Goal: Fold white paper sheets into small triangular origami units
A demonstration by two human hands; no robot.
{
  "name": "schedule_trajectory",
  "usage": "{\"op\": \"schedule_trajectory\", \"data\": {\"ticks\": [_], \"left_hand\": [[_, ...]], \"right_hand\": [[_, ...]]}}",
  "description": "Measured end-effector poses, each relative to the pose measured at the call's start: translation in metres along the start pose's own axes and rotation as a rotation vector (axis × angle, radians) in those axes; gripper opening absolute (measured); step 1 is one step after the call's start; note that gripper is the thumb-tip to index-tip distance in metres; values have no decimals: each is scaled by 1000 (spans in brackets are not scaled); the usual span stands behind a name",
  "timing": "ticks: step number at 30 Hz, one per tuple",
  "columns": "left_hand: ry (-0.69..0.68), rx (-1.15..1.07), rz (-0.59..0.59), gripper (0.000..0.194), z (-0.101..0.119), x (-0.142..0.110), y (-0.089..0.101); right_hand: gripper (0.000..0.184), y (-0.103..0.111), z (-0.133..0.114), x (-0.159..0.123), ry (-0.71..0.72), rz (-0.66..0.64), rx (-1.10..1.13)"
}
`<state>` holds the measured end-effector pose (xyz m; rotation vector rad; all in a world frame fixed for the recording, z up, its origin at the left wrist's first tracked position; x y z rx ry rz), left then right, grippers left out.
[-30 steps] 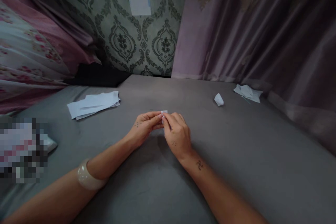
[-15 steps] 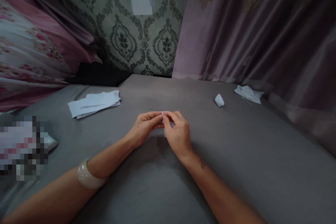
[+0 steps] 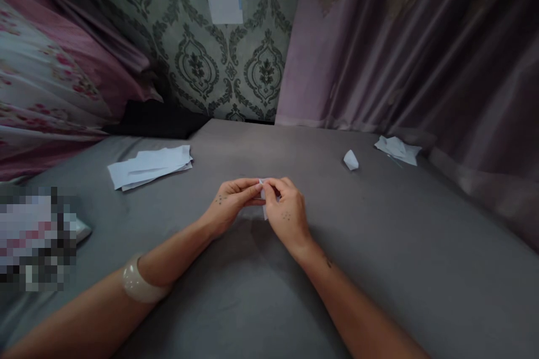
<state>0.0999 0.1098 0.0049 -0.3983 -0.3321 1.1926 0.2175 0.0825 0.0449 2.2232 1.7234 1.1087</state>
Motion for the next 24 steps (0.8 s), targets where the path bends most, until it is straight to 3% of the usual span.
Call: {"op": "schedule_trajectory", "data": {"ticks": [10,16,24], "left_hand": [[-112,241,116,21,15,-2,9],[-125,204,108,16,15,-3,5],[-60,83,140,18,6,2,12]], "right_hand": [[23,-8,6,-1,-126,-76,122],[25,-7,9,0,-159,-100,112],[28,-18,19,-5,-366,-203,295]]}}
Point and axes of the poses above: each hand's wrist, its own x-axis towards the middle knuckle, its own y-axis out of the back of the hand, z = x × y, the point moved 7 cm from there along x, towards the middle knuckle, and after that the axes turned 5 degrees about -x, right-handed, at the moved point
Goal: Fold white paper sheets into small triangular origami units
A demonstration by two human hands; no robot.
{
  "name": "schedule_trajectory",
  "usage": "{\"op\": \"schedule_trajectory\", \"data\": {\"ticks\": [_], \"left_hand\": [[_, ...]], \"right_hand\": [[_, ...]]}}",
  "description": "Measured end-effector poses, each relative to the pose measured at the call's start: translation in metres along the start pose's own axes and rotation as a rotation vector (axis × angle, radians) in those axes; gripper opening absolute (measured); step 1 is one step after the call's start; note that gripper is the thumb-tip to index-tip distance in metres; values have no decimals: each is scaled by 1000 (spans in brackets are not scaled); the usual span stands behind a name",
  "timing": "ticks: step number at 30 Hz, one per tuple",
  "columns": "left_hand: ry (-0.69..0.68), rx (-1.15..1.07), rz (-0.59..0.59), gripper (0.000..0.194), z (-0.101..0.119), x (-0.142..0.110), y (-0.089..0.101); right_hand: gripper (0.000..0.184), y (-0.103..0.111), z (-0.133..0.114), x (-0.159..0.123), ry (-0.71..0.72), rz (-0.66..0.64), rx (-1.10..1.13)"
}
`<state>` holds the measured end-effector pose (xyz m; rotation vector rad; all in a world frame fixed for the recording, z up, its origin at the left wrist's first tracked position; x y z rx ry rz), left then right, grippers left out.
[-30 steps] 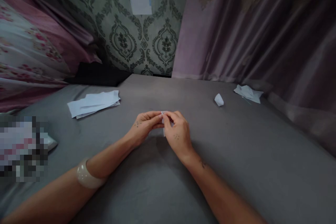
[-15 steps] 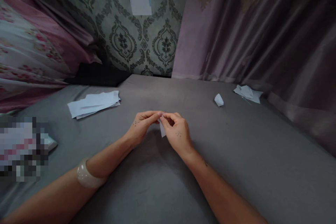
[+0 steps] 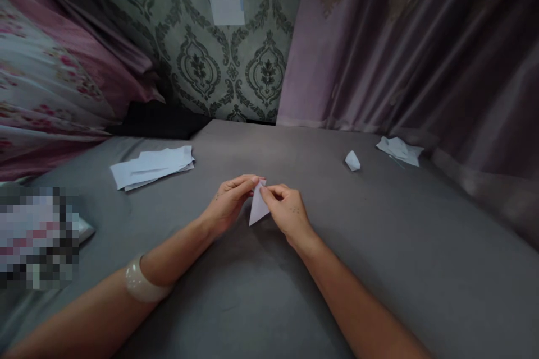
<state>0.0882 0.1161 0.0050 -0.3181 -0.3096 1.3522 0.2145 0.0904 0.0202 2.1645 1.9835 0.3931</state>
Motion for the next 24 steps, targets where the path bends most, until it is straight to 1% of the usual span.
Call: {"op": "schedule_trajectory", "data": {"ticks": [4,7,9,11,13,15,16,18,19,21,24], "left_hand": [[54,-47,-23,20,-5,0,-2],[74,-77,-1,20,-7,0,-1],[92,-141,23,20,-7,0,0],[113,-207,45,18,-7,1,2],[131,-243,61,17,-7,2,3],[136,-243,56,16,-7,2,3],[133,-236,48,17,-7,2,2],[136,-225,25,18,-7,1,0],[143,-222,16,18,-8,0,-2],[156,-225,7,20,-9,-2,-3],[155,-226,-9,22,-10,-3,-5]], "right_hand": [[27,3,-1,-1,20,39,-41],[27,3,-5,-1,71,47,-118],[26,4,-6,0,89,47,-147],[24,7,-3,2,53,48,-88],[30,6,1,4,-15,11,50],[35,0,6,3,-74,-81,176],[35,-5,7,2,-98,-134,208],[32,-12,11,-2,-138,-209,217],[31,-14,13,-3,-152,-222,212],[31,-16,16,-4,-173,-212,210],[33,-13,18,-4,-191,-145,241]]}}
Point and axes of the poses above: each hand's wrist, its own x-axis towards the middle knuckle, its own y-axis out of the back of the hand, z = x × y, the point moved 7 cm from there along x, towards the middle knuckle, and after that the axes turned 5 degrees about -x, right-handed, at the moved point
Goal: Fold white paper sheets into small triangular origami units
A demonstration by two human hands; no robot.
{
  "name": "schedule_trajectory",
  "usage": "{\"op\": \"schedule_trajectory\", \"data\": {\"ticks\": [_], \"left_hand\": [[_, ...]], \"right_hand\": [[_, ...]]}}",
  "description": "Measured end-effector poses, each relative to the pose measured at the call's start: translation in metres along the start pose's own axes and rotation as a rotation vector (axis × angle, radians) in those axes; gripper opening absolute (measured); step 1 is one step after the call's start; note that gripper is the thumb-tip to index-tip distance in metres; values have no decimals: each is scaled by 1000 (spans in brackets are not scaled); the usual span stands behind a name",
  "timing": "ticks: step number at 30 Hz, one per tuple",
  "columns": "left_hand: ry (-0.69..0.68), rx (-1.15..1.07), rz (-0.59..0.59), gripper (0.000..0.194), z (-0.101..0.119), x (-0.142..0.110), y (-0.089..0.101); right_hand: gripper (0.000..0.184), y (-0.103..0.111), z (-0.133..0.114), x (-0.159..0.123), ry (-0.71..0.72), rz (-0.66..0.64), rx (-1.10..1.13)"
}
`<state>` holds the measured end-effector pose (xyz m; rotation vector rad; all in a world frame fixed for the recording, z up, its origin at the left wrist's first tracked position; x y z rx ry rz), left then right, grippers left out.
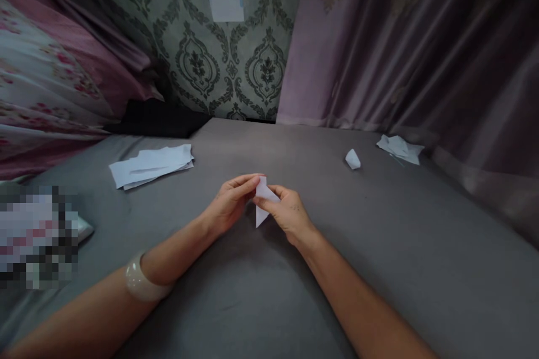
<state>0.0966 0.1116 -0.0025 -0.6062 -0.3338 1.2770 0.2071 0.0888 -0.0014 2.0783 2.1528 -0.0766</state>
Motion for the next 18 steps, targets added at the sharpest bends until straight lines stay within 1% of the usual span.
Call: {"op": "schedule_trajectory", "data": {"ticks": [2,5,8,11,18], "left_hand": [[-10,10,-13,22,-1,0,0],[-34,34,13,19,-1,2,4],[-43,65,41,19,-2,3,8],[-50,92,55,18,-3,4,10],[-41,105,102,18,-1,4,13]], "right_hand": [[34,2,-1,0,11,47,7],[35,3,-5,-1,49,79,-42],[35,4,-12,-2,128,120,-78],[33,8,-15,-1,185,164,-45],[33,11,-8,1,161,188,18]]}}
Point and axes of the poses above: each hand's wrist, its own x-axis towards the middle knuckle, its own y-axis out of the back of the hand, z = x × y, the point moved 7 cm from there along x, towards the middle knuckle, and after that the axes turned 5 degrees about -x, right-handed, at the moved point
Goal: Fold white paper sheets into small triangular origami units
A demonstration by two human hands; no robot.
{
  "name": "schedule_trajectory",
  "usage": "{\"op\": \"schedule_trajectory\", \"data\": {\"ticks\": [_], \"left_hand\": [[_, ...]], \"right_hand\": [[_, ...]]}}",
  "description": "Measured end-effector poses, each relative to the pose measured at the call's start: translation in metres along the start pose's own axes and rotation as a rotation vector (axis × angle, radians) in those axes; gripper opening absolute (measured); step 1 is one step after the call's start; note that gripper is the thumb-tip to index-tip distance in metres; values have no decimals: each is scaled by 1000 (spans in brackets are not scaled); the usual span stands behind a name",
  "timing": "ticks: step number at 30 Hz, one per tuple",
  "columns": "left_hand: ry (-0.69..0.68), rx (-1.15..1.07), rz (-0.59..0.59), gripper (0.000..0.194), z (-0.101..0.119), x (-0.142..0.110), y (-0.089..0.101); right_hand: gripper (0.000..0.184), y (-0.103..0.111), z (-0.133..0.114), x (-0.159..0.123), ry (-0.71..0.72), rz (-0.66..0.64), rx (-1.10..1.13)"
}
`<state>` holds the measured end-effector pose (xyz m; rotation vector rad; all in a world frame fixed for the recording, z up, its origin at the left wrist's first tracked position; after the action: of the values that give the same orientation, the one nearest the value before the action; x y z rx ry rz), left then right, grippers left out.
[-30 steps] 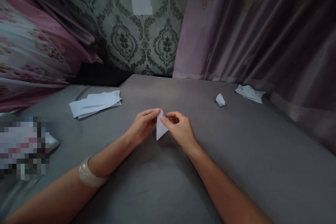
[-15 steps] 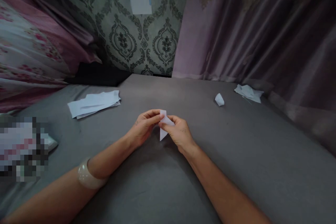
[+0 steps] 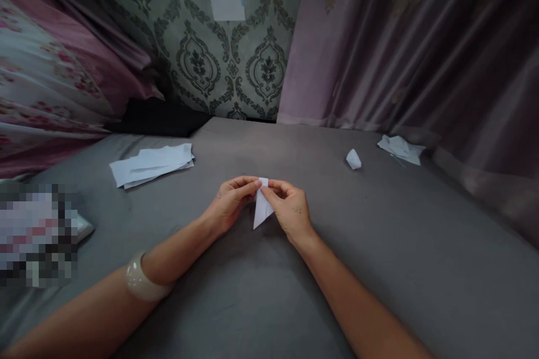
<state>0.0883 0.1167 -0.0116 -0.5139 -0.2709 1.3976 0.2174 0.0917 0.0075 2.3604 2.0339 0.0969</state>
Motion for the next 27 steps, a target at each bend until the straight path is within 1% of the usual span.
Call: {"op": "schedule_trajectory", "data": {"ticks": [4,10,13,16,18,21,24,27], "left_hand": [[4,27,26,16,1,0,2],[23,46,42,18,1,1,4],[43,42,28,21,-1,2,5],[42,45,-5,23,0,1,3],[37,51,-17,22,2,1,2],[36,58,-18,20,4,1,1],[30,66,-18,18,4,1,2],[17,65,-27,17,4,3,2]], "right_hand": [[30,1,-2,0,83,27,-59],[27,0,-4,0,152,-7,-98],[26,0,-6,0,173,-21,-131],[24,0,-12,-2,226,-37,-206],[21,-1,-19,-4,293,-40,-295],[20,-3,-33,-9,442,-42,-444],[26,-6,-44,-16,593,-40,-578],[30,-9,-48,-21,682,-21,-722]]}}
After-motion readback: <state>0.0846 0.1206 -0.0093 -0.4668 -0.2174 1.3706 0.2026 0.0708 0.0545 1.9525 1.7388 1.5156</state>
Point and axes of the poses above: each hand's wrist, its own x-axis towards the middle knuckle, its own y-axis out of the back of the hand, z = x × y, the point moved 7 cm from there along x, towards the middle knuckle, and after that the axes turned 5 degrees about -x, right-handed, at the moved point
